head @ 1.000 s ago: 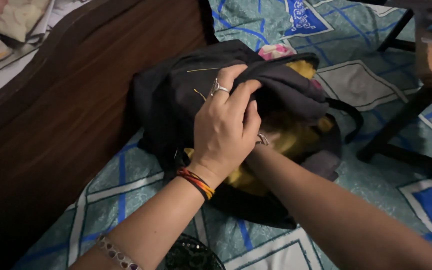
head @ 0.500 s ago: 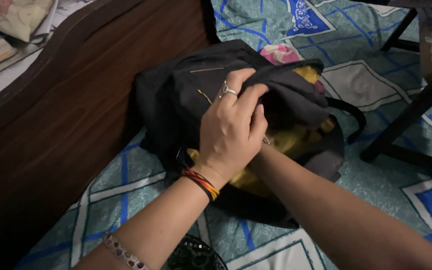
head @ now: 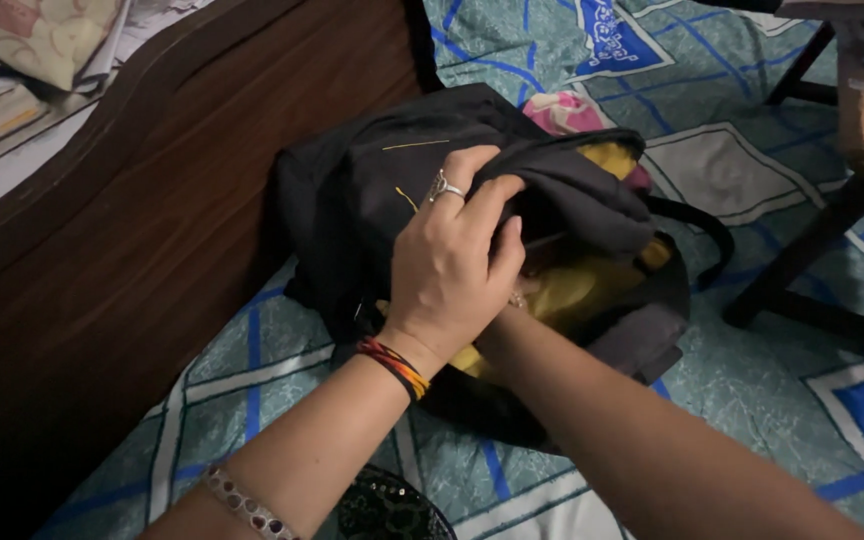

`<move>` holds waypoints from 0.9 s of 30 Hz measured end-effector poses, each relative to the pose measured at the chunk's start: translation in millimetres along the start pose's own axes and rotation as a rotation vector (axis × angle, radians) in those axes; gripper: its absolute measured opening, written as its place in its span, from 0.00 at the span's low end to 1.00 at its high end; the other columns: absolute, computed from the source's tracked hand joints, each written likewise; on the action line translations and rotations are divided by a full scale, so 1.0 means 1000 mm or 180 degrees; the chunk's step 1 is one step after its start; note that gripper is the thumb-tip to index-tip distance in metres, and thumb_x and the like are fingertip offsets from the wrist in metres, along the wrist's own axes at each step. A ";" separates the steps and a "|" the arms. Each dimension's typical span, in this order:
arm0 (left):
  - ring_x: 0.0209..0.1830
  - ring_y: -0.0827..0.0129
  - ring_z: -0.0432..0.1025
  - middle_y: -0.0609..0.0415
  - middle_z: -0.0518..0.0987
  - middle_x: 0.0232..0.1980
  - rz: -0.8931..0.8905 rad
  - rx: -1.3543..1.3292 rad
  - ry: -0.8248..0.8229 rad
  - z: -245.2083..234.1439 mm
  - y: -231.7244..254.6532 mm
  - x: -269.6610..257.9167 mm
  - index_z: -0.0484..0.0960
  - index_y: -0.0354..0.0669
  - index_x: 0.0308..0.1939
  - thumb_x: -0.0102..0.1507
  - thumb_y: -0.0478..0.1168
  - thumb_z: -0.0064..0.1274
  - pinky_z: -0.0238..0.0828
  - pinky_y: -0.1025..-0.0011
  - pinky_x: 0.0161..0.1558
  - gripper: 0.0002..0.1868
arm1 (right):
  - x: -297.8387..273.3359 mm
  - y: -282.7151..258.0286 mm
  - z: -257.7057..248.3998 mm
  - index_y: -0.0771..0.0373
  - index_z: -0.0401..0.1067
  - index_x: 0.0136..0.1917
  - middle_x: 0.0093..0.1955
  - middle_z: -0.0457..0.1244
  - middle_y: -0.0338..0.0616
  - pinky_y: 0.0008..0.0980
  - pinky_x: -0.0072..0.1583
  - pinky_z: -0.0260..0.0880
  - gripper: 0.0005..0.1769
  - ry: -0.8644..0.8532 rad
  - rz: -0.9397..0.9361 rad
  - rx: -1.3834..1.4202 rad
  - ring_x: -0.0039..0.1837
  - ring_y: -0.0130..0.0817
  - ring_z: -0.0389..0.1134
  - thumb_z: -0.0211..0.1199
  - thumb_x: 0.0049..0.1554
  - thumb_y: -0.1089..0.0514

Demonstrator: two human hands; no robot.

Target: The person wipes several books and notebooks with a cloth, then places them into a black backpack. They also open a pencil case, wipe it, and place it inside the bag.

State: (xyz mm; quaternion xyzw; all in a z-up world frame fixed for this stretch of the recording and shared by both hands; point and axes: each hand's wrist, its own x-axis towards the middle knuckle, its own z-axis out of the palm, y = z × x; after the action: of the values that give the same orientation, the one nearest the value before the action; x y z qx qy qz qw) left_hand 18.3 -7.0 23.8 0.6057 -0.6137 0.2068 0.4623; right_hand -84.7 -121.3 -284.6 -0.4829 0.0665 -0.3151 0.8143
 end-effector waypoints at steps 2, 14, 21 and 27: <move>0.60 0.50 0.75 0.47 0.72 0.65 0.0037 0.0021 0.0033 -0.001 -0.001 0.000 0.79 0.38 0.53 0.64 0.34 0.56 0.75 0.59 0.58 0.14 | -0.003 0.000 -0.004 0.60 0.61 0.74 0.71 0.60 0.41 0.29 0.70 0.62 0.21 0.0010 0.0038 -0.0038 0.71 0.31 0.61 0.46 0.70 0.56; 0.58 0.49 0.76 0.47 0.72 0.65 0.0170 0.0042 -0.0023 0.003 0.002 -0.001 0.79 0.39 0.53 0.63 0.34 0.57 0.76 0.59 0.57 0.15 | 0.136 -0.051 0.060 0.59 0.60 0.74 0.72 0.59 0.40 0.29 0.70 0.61 0.22 0.0004 0.0229 -0.0227 0.72 0.31 0.60 0.45 0.69 0.56; 0.55 0.50 0.77 0.47 0.72 0.66 0.0207 0.0102 -0.0178 0.001 -0.001 -0.008 0.78 0.39 0.55 0.61 0.35 0.60 0.76 0.59 0.53 0.18 | 0.134 -0.053 0.061 0.59 0.59 0.75 0.73 0.59 0.40 0.29 0.71 0.60 0.22 0.0016 0.0334 -0.0295 0.73 0.31 0.60 0.45 0.68 0.56; 0.55 0.49 0.75 0.45 0.72 0.64 0.0063 0.0184 -0.0095 -0.004 -0.004 -0.002 0.78 0.39 0.54 0.60 0.36 0.61 0.75 0.59 0.52 0.19 | 0.135 -0.050 0.047 0.59 0.59 0.75 0.73 0.59 0.39 0.29 0.71 0.60 0.23 0.0044 0.0415 -0.0387 0.73 0.31 0.59 0.45 0.68 0.56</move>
State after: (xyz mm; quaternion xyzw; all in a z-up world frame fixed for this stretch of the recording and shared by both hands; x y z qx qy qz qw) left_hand 23.1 -3.5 23.2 0.6157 -0.6203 0.2199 0.4334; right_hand 18.8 -181.2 -192.2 -0.5238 0.1224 -0.2601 0.8018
